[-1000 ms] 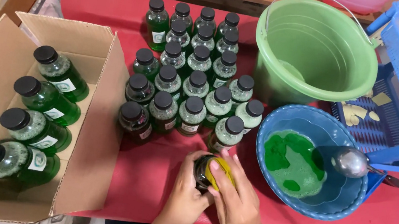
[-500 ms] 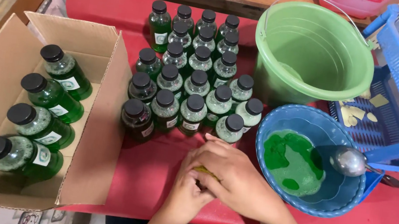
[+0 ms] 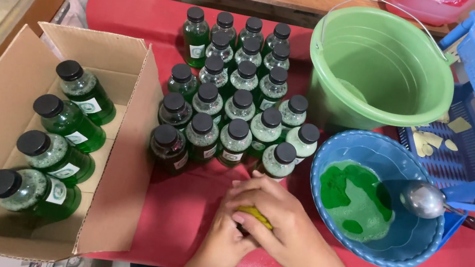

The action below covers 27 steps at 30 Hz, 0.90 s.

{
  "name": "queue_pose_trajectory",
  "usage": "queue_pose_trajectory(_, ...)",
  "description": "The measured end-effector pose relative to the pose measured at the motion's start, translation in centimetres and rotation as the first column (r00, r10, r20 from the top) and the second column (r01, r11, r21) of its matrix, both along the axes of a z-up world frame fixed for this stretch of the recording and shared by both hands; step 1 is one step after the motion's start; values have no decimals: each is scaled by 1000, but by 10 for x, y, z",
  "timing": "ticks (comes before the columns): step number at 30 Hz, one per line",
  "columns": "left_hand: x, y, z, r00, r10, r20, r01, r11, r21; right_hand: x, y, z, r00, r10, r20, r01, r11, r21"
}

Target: Wiping small green bottles with a cloth and packing them into a cardboard box.

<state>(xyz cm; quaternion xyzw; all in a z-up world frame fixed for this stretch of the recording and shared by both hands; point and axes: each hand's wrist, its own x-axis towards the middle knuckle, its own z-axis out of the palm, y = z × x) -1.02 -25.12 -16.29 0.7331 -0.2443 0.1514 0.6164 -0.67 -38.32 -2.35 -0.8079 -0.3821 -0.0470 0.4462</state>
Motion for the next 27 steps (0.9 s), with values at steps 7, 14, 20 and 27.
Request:
queue_pose_trajectory(7,4,-3,-19,999,41,32,-41,999,2,0,22,-28,901,-261,347,311,946,-96)
queue_pose_trajectory(14,-4,-4,-24,993,70,-92,-63,995,77,-1,24,-24,879,-465,107,466,884,16)
queue_pose_trajectory(20,-7,-2,-17,979,84,-187,-69,994,86,-6,14,-42,843,-510,-169,537,817,210)
queue_pose_trajectory(27,-9,-4,2,987,85,-137,-81,996,36,-32,-4,-82,803,-561,198,545,827,136)
